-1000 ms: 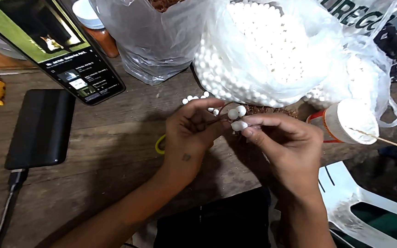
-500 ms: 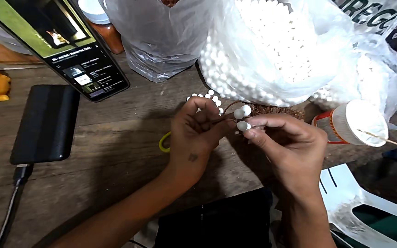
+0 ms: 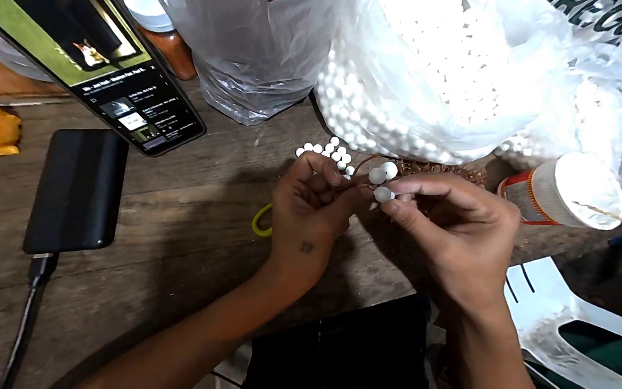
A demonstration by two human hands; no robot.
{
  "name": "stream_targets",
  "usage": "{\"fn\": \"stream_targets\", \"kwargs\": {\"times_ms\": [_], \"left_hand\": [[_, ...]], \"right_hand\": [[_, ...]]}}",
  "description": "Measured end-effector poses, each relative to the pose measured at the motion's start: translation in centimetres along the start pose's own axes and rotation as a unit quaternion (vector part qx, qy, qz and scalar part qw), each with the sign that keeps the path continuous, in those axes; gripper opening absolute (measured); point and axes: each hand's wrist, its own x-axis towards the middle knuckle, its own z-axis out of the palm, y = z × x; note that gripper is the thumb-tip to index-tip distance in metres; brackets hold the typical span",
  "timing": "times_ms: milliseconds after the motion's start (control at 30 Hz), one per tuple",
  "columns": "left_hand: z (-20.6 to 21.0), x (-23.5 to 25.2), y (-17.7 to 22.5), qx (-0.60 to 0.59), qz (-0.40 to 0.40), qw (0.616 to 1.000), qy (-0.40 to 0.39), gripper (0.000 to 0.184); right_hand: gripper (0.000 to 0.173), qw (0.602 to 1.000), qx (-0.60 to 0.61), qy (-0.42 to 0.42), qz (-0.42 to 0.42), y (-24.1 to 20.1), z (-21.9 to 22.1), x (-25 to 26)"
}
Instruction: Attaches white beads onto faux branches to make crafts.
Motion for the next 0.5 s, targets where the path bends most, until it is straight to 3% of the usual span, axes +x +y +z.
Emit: {"fn": "stream_targets", "kwargs": {"times_ms": [500], "left_hand": [[-0.07,-0.01,-0.33,0.014,0.009,1.000,0.009,0.032]], "right_hand": [[0.012,1.000,-0.009,-0.004,-0.006,0.26,0.21,0.03]]}}
